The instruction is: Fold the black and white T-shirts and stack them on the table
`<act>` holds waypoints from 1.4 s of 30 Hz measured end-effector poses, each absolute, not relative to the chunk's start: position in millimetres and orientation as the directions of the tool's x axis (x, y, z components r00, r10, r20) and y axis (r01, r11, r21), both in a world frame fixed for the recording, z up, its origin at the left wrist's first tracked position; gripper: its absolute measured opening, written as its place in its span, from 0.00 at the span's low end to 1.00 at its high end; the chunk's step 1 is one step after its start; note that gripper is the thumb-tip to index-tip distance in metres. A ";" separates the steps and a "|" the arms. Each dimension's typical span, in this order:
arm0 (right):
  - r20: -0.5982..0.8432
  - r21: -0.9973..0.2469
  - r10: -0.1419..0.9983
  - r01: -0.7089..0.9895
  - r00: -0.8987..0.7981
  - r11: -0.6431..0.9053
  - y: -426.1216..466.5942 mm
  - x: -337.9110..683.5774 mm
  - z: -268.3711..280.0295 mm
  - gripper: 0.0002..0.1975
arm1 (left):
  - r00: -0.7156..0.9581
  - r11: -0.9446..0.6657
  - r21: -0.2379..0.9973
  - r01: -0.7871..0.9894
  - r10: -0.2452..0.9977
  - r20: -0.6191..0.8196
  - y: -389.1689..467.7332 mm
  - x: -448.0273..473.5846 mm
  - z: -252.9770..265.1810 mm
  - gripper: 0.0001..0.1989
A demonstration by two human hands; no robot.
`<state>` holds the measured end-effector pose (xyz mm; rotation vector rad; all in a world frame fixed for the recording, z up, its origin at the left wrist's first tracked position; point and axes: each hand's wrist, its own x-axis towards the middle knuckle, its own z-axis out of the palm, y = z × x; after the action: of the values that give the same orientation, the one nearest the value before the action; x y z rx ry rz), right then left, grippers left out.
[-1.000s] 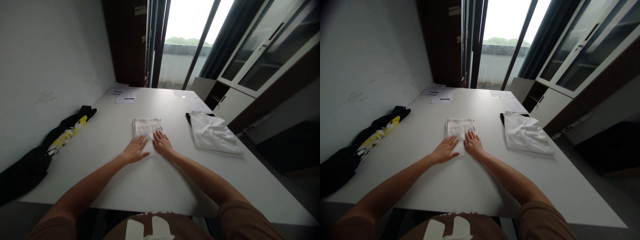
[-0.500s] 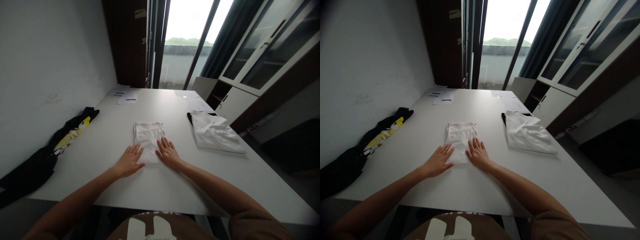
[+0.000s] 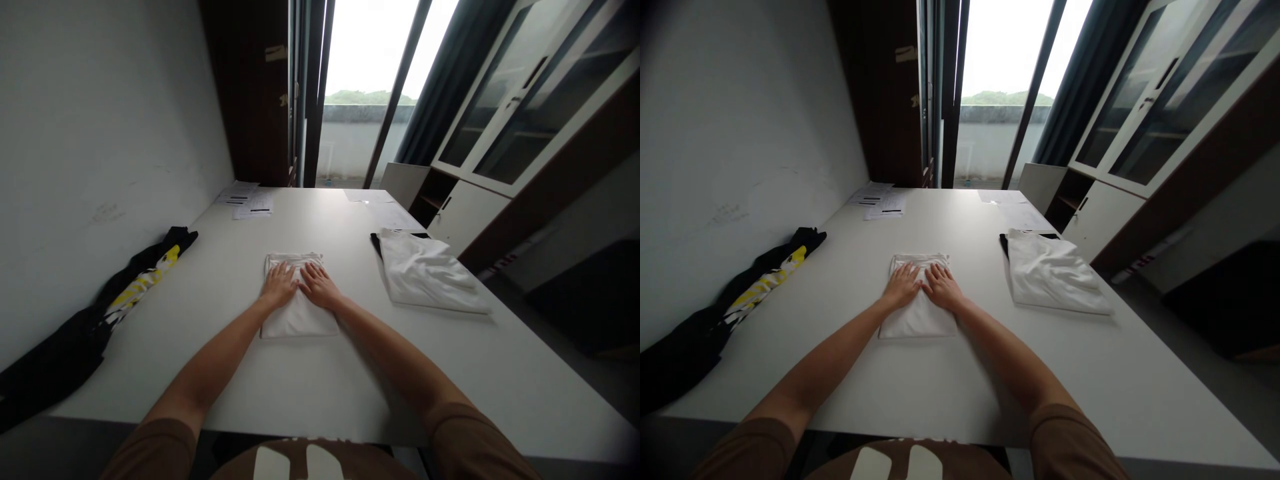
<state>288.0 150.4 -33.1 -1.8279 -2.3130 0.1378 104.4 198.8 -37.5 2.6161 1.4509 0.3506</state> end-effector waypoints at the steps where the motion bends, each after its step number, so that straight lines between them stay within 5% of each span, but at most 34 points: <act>1: 0.080 -0.189 0.974 0.956 -0.214 0.225 151.7 291.1 -33.3 0.35 | 0.502 -0.519 0.223 0.826 0.855 0.130 204.7 103.0 -41.5 0.32; 27: 0.100 -0.218 0.993 0.972 -0.071 0.091 141.9 309.3 -34.5 0.34 | 0.310 -0.349 0.218 0.911 0.931 0.194 243.0 73.5 -51.4 0.30; 33: 0.161 -0.238 0.984 0.965 -0.077 0.114 142.0 312.3 -33.4 0.30 | 0.475 -0.550 0.192 0.813 0.817 0.329 231.8 75.0 -45.9 0.29; 42: 0.303 -0.286 0.951 0.945 -0.067 0.158 146.4 319.1 -34.4 0.18 | 0.612 -0.635 0.161 0.756 0.772 0.170 209.7 85.7 -51.0 0.33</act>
<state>319.1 146.4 -34.4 -1.8015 -2.0280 0.0178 85.7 209.7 -51.0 2.7548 1.3078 0.3439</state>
